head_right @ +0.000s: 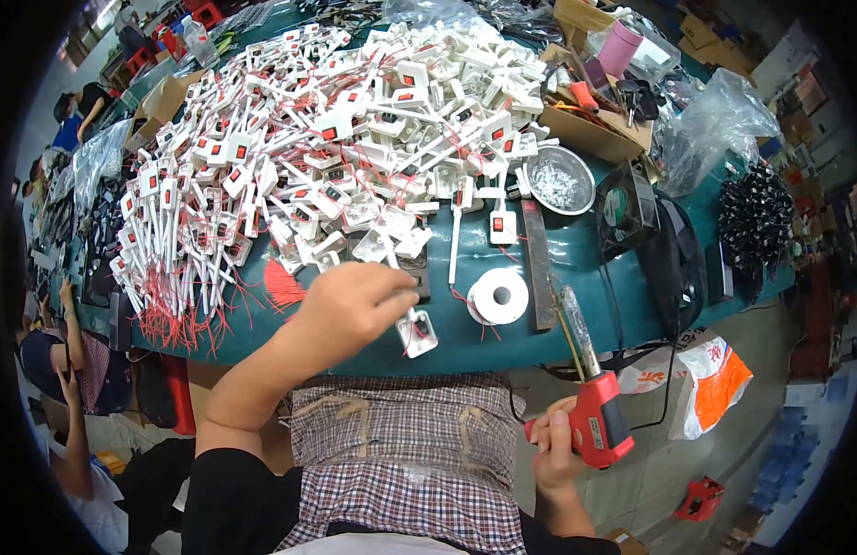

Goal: The person assembles electrical components by positioning wires into plastic housings by hand and soldering the connections with a soldering iron.

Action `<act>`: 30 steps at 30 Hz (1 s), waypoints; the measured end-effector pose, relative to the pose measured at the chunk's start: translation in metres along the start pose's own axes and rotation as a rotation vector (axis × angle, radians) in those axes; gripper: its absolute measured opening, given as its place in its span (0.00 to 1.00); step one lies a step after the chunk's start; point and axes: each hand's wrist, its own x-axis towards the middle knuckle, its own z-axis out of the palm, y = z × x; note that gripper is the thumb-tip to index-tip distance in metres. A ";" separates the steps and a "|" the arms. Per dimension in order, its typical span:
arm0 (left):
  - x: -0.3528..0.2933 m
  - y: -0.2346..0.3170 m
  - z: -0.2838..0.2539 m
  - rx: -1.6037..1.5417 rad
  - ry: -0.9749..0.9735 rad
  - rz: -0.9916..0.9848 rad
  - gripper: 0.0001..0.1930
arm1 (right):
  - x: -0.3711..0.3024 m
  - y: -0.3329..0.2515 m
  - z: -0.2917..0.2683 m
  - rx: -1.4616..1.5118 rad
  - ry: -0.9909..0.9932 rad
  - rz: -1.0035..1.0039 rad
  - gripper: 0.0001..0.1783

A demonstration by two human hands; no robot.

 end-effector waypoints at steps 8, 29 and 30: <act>-0.030 -0.014 0.039 -0.070 -0.016 0.066 0.12 | 0.003 0.002 0.001 0.057 -0.075 -0.001 0.05; -0.061 0.041 0.059 -0.117 0.029 -0.163 0.08 | -0.003 0.002 0.003 -0.051 -0.229 0.057 0.11; -0.060 0.041 0.060 -0.119 0.028 -0.163 0.08 | -0.003 0.002 0.004 -0.051 -0.219 0.064 0.11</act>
